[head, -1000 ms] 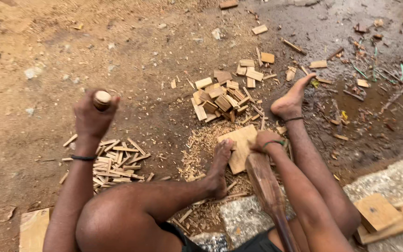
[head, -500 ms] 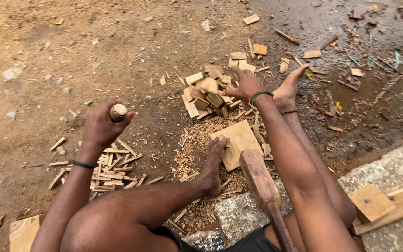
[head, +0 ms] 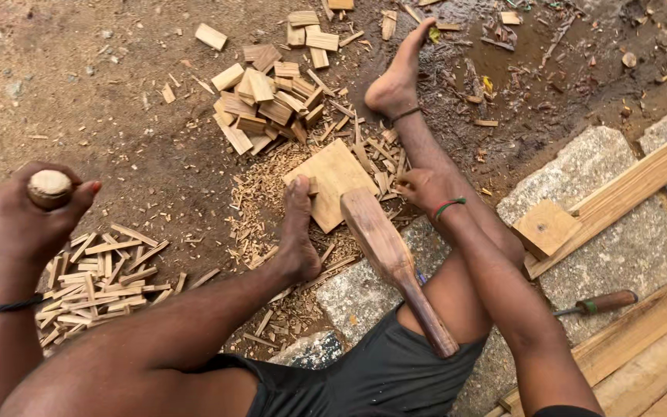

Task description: The person sits on the ground and uses a wooden mallet and a chisel to carve a small piece of wood. They repeatedly strike the chisel to shape the wood, occasionally adjusting the piece and clearing away wood shavings.

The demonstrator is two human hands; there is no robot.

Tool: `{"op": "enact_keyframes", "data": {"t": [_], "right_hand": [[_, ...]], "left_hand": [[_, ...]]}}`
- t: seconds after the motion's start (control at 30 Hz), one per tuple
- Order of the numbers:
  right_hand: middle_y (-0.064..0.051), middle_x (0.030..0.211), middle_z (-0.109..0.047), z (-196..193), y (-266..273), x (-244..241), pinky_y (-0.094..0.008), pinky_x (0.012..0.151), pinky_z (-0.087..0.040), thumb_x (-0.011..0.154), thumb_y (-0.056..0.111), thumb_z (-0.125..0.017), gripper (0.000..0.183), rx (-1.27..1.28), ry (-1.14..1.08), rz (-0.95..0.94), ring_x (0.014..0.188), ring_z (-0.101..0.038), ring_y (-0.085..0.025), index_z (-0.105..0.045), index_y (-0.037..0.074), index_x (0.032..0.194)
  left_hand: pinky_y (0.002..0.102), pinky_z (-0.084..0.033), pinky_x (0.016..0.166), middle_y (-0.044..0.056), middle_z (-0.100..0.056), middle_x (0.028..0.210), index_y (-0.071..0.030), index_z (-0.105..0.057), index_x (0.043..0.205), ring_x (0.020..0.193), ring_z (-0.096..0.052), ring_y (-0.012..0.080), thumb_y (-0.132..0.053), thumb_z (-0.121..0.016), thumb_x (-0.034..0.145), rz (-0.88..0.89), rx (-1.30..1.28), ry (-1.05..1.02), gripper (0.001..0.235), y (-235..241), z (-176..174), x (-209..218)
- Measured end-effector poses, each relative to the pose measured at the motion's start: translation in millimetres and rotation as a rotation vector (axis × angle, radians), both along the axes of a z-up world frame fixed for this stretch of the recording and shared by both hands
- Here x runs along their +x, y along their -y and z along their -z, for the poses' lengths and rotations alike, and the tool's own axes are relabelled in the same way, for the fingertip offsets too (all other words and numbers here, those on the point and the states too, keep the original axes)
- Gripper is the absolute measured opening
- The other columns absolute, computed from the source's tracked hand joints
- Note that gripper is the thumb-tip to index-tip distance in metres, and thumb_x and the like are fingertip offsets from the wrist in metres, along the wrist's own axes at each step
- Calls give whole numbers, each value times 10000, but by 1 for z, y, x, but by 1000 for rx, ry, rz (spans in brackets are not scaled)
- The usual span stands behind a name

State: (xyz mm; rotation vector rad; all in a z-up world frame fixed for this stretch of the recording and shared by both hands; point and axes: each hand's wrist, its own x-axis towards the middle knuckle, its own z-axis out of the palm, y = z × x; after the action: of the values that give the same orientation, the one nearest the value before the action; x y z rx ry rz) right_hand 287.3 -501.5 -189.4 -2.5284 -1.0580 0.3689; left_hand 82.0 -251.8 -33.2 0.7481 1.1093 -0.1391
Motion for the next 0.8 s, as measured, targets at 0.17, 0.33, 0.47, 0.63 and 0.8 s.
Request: {"op": "enact_keyframes", "data": {"t": [0.17,0.33,0.47,0.63,0.8], "right_hand": [[-106,1056,-749,20,-20,-25,-454,816,-579,930,408,-671,287,-364,32,-178,956,-715,-316,-745,169,1070],[-110,1050,-743,36,-22,-38,-484,751,-595,953,309,-584,258,-484,51,-175,933,-728,-320,-666,174,1156],[-141,1029,-750,61,-27,-36,-493,773,-581,971,332,-555,337,-618,-50,-91,942,-721,-347,-605,220,1285],[-128,1148,-725,97,-19,-38,-499,755,-596,985,203,-482,287,-333,1,-200,983,-722,-353,-636,186,1226],[-152,1256,-717,100,-13,-34,-443,1008,-500,908,416,-542,413,-386,-372,-42,1175,-678,-324,-761,169,1154]], "left_hand": [[676,-191,1180,167,-213,1661,-161,-196,1604,1545,-191,380,-787,-451,761,187,449,306,1081,6,29,-3],[574,-97,1245,66,-39,1712,-196,-54,1628,1577,-35,264,-634,-479,864,128,212,33,978,11,15,6],[463,12,1272,58,56,1722,-147,-3,1626,1585,45,223,-608,-395,933,302,385,112,920,12,19,4],[436,-161,1086,69,-188,1449,-109,-222,1428,1323,-184,220,-556,-517,910,484,570,203,745,-44,13,-11],[383,-469,785,116,-590,993,-46,-585,1109,886,-572,230,-432,-765,869,697,1522,200,489,-266,-48,-93]]}}
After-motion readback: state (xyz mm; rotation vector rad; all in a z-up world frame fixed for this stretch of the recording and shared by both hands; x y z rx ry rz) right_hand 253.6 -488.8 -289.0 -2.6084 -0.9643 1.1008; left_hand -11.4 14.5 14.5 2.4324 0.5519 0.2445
